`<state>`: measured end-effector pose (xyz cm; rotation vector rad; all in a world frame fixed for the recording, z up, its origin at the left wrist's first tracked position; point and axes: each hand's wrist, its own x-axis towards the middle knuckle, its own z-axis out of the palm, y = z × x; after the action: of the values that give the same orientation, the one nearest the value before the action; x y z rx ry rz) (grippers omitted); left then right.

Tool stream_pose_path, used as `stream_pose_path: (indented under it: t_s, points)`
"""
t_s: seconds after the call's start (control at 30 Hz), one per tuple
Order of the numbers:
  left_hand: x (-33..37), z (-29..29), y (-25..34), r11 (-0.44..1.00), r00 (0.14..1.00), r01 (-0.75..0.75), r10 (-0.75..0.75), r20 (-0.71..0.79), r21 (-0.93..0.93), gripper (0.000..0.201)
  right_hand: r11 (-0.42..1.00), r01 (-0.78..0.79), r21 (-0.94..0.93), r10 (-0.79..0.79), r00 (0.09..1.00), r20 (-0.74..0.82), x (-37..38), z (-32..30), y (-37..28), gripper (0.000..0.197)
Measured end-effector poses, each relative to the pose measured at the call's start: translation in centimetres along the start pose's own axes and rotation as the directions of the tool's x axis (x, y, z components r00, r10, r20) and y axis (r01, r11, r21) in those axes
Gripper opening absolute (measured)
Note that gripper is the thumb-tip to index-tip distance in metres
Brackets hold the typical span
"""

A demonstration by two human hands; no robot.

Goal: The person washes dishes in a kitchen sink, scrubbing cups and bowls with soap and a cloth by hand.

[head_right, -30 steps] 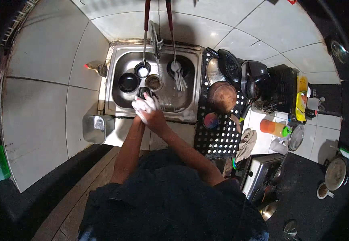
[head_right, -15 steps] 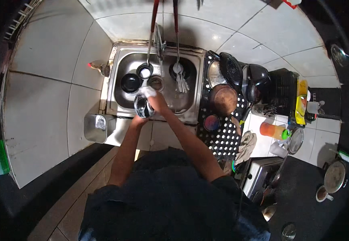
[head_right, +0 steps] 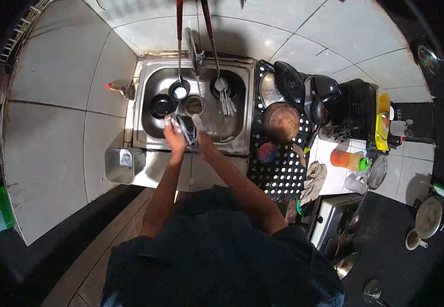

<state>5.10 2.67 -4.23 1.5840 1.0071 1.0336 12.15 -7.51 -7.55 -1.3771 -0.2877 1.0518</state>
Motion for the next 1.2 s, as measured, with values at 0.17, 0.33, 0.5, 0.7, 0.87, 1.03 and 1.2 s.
stream_pose_path:
  t_s: [0.17,0.33,0.5,0.7,0.87,1.03,1.2]
  points:
    - [1.7,-2.4,2.6,0.944,0.969,-0.242,0.248,0.002,0.226,0.019,0.974,-0.226,-0.033,0.227,0.947,0.225,-1.5,1.0,-4.3,0.043]
    - [2.7,-2.1,4.4,0.997,0.952,-0.061,0.072,0.297,-0.046,0.030,0.867,-0.145,0.476,0.097,0.988,0.123,-2.6,2.1,-8.1,0.060]
    - [1.9,-1.5,5.9,0.313,0.691,0.719,-0.421,0.588,-0.621,0.052,0.701,0.451,-0.552,-0.479,0.871,0.103,0.4,0.4,-4.6,0.067]
    - [1.7,1.5,1.9,0.384,0.730,0.662,-0.525,0.438,-0.643,0.042,0.805,0.322,-0.498,-0.373,0.928,-0.004,-3.0,2.1,-9.1,0.060]
    - [1.2,0.5,1.1,0.013,0.470,0.864,-0.383,0.795,-0.504,0.038,0.376,0.585,-0.719,-0.622,0.734,0.272,-3.5,1.0,-8.3,0.058]
    - [-2.1,-0.8,-0.9,0.094,0.533,0.833,-0.402,0.744,-0.545,0.035,0.377,0.475,-0.795,-0.464,0.840,0.282,-2.9,1.8,-9.1,0.062]
    - [-2.5,-2.2,0.5,0.097,0.497,0.867,-0.226,0.838,-0.488,0.038,0.696,0.105,-0.710,-0.125,0.992,0.023,-1.3,-1.0,-5.2,0.046]
